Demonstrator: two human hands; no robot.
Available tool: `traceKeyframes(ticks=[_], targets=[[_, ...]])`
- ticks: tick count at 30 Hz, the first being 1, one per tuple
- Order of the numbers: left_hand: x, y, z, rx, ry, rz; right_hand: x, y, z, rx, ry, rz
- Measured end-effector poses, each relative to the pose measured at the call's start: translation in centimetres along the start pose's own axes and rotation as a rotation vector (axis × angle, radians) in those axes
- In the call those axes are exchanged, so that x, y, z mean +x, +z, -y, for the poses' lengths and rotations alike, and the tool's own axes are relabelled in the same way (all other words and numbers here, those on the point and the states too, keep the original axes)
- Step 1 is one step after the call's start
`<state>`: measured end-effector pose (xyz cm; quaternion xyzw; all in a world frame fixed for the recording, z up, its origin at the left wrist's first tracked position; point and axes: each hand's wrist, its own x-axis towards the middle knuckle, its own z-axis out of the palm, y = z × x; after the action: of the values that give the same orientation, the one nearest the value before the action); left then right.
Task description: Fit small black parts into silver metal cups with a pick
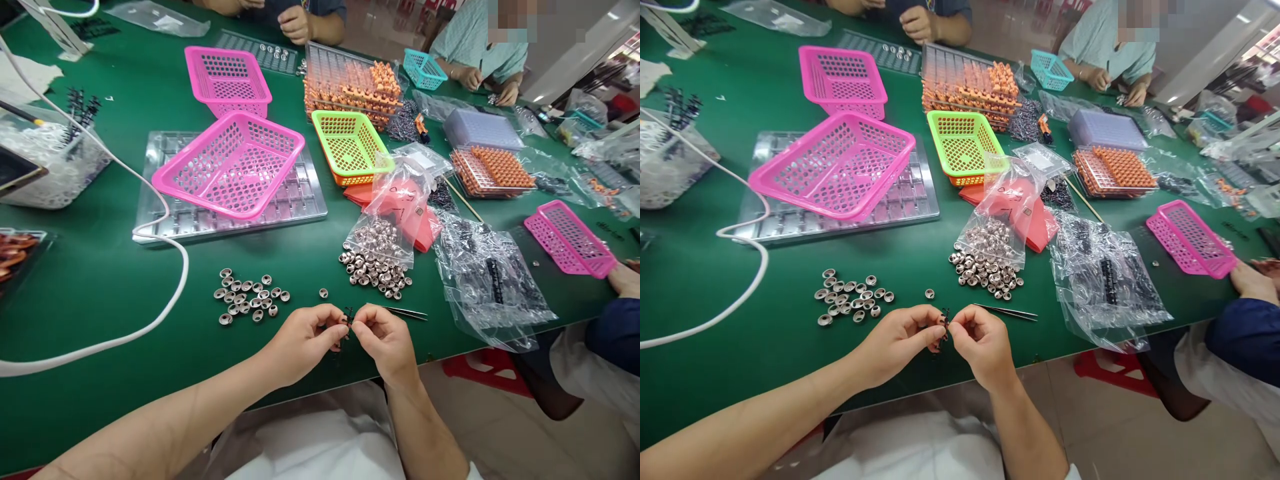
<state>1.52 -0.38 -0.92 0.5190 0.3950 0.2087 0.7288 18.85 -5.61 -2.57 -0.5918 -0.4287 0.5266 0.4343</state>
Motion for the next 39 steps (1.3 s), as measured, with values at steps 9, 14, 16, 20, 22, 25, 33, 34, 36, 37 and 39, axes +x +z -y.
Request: traceKeyframes(ticks=[9, 14, 16, 20, 22, 25, 33, 34, 36, 37, 39], targets=[[0.6, -0.2, 0.6, -0.074, -0.08, 0.019, 0.3, -2.1, 0.6, -0.124, -0.115, 0.067], [0.4, 0.1, 0.5, -0.03, -0.094, -0.038, 0.4, -3.6, 0.1, -0.7, -0.398, -0.02], [0.4, 0.1, 0.3, -0.02, -0.107, -0.045, 0.4, -3.7, -0.4, -0.813, -0.453, -0.001], [0.5, 0.0, 0.2, 0.012, -0.115, -0.051, 0.2, -3.7, -0.9, -0.893, -0.498, 0.005], [0.5, 0.0, 0.2, 0.021, -0.118, -0.052, 0.1, -3.7, -0.8, -0.871, -0.483, 0.001], [0.5, 0.0, 0.3, 0.007, -0.111, -0.065, -0.2, -3.7, -0.6, -0.788, -0.469, -0.049], [0.2, 0.4, 0.1, -0.01, -0.064, -0.129, -1.7, -1.7, 0.5, -0.478, -0.353, -0.107], [0.2, 0.4, 0.1, -0.009, -0.054, -0.134, -1.7, -1.3, 0.5, -0.452, -0.349, -0.093], [0.1, 0.5, 0.3, 0.004, -0.023, -0.14, -1.7, -0.7, 0.5, -0.429, -0.341, -0.099], [0.0, 0.6, 0.5, 0.019, -0.002, -0.141, -1.7, -0.5, 0.5, -0.423, -0.333, -0.111], [-0.1, 0.6, 0.7, 0.074, 0.052, -0.146, -1.5, -0.3, 0.5, -0.407, -0.313, -0.13]])
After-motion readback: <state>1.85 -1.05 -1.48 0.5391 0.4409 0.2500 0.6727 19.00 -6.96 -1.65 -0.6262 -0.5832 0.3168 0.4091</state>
